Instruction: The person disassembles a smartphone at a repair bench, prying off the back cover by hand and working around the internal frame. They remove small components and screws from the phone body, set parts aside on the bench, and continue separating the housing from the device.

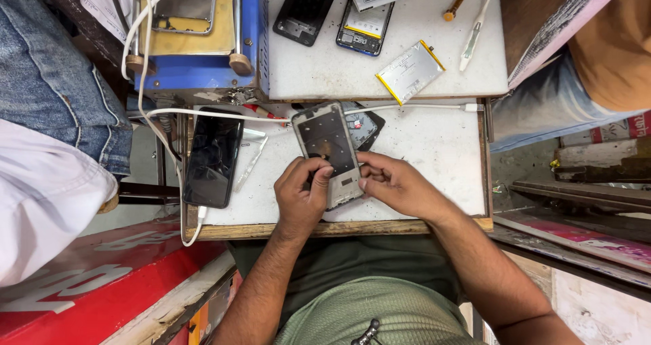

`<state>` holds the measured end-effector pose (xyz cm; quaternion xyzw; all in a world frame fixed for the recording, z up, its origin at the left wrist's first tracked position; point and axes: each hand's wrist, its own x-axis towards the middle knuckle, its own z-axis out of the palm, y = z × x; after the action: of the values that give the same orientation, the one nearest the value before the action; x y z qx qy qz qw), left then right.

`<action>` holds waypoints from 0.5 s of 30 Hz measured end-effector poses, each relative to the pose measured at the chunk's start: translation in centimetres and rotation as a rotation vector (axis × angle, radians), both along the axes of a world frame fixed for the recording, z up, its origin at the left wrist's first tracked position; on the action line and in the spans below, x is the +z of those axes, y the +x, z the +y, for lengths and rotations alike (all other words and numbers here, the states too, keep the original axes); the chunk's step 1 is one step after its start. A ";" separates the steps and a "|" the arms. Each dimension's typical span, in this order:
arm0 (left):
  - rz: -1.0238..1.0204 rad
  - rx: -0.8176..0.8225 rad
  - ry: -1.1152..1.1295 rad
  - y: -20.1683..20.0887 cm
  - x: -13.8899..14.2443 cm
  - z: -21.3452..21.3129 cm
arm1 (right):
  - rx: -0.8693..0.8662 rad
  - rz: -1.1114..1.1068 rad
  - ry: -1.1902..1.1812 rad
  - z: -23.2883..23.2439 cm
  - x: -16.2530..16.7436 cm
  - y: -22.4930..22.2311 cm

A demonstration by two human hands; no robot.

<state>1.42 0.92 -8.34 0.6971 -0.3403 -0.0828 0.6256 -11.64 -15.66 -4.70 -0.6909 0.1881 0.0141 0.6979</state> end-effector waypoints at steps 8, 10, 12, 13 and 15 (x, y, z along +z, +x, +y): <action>0.001 -0.028 0.043 -1.4 1.3 -0.2 | 0.020 0.104 -0.092 -0.4 0.3 -1.2; 0.025 -0.018 0.056 -1.4 1.4 -0.3 | 0.052 0.073 0.004 -0.8 0.5 -1.4; 0.034 -0.019 0.047 -1.1 1.5 -0.6 | 0.071 0.044 0.102 -1.0 0.5 -1.2; 0.066 -0.015 0.051 -1.0 1.5 -0.7 | 0.048 0.072 0.109 -1.1 0.4 -1.0; 0.133 -0.005 0.068 -0.7 1.4 -1.0 | 0.002 0.132 0.129 -1.3 0.1 -0.6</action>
<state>0.74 -0.12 -6.99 0.7098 -0.2967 -0.1422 0.6228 -12.26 -16.98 -4.59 -0.6423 0.2315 0.0724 0.7271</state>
